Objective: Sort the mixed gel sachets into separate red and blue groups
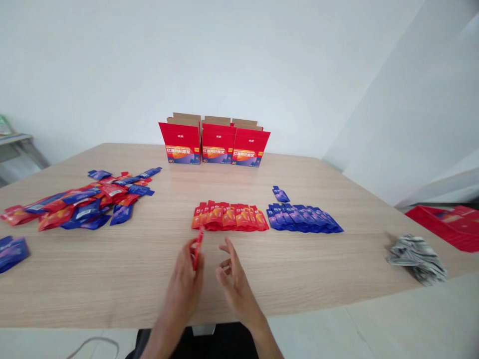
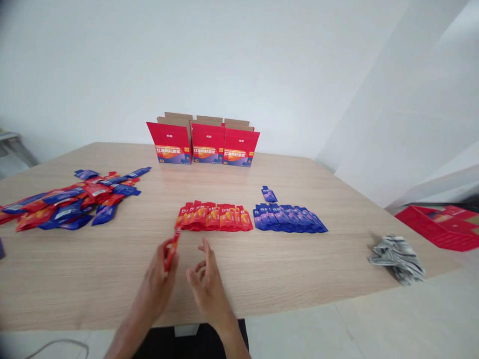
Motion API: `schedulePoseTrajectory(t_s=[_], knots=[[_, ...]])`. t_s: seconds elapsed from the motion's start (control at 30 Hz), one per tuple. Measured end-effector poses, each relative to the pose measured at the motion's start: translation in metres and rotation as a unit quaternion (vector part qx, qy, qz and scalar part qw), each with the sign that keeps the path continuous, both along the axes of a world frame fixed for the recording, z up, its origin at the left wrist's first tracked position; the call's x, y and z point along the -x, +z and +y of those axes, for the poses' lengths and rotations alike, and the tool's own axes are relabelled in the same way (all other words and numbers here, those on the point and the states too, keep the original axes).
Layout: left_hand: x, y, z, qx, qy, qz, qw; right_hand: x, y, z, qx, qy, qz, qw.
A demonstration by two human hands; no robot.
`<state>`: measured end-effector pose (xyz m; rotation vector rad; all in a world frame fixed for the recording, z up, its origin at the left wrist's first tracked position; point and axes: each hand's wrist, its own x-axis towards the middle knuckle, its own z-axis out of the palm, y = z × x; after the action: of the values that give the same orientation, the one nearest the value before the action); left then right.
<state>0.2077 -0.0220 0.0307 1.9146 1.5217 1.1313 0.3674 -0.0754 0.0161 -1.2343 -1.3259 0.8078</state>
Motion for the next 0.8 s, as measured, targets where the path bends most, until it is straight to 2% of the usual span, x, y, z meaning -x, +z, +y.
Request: schedulePoseTrajectory(t_s=[0.07, 0.17, 0.37, 0.47, 0.53, 0.63, 0.7, 0.8], knots=[[-0.033, -0.023, -0.029, -0.033, -0.087, -0.028, 0.995, 0.006, 0.002, 0.006, 0.011, -0.005, -0.010, 1.000], [-0.059, -0.041, -0.047, -0.064, -0.130, -0.056, 0.988, 0.000, 0.006, 0.012, 0.009, -0.045, -0.043, 0.998], [-0.063, -0.039, -0.038, 0.007, -0.175, -0.120, 0.977, -0.023, 0.022, 0.006, -0.008, -0.007, -0.104, 0.994], [-0.062, -0.035, -0.037, 0.036, -0.185, -0.135, 0.973, -0.033, 0.030, 0.015, -0.009, -0.001, -0.133, 0.991], [-0.062, -0.031, -0.040, 0.052, -0.179, -0.126, 0.974, -0.043, 0.035, 0.034, -0.036, -0.029, -0.179, 0.983], [-0.057, -0.031, -0.042, 0.067, -0.131, -0.114, 0.982, -0.065, 0.044, 0.077, -0.055, -0.102, -0.278, 0.954], [-0.052, -0.037, -0.042, 0.065, -0.098, -0.118, 0.986, -0.078, 0.052, 0.107, -0.005, -0.122, -0.355, 0.927], [-0.046, -0.050, -0.040, 0.061, -0.067, -0.134, 0.987, -0.088, 0.065, 0.143, 0.111, -0.126, -0.457, 0.874]])
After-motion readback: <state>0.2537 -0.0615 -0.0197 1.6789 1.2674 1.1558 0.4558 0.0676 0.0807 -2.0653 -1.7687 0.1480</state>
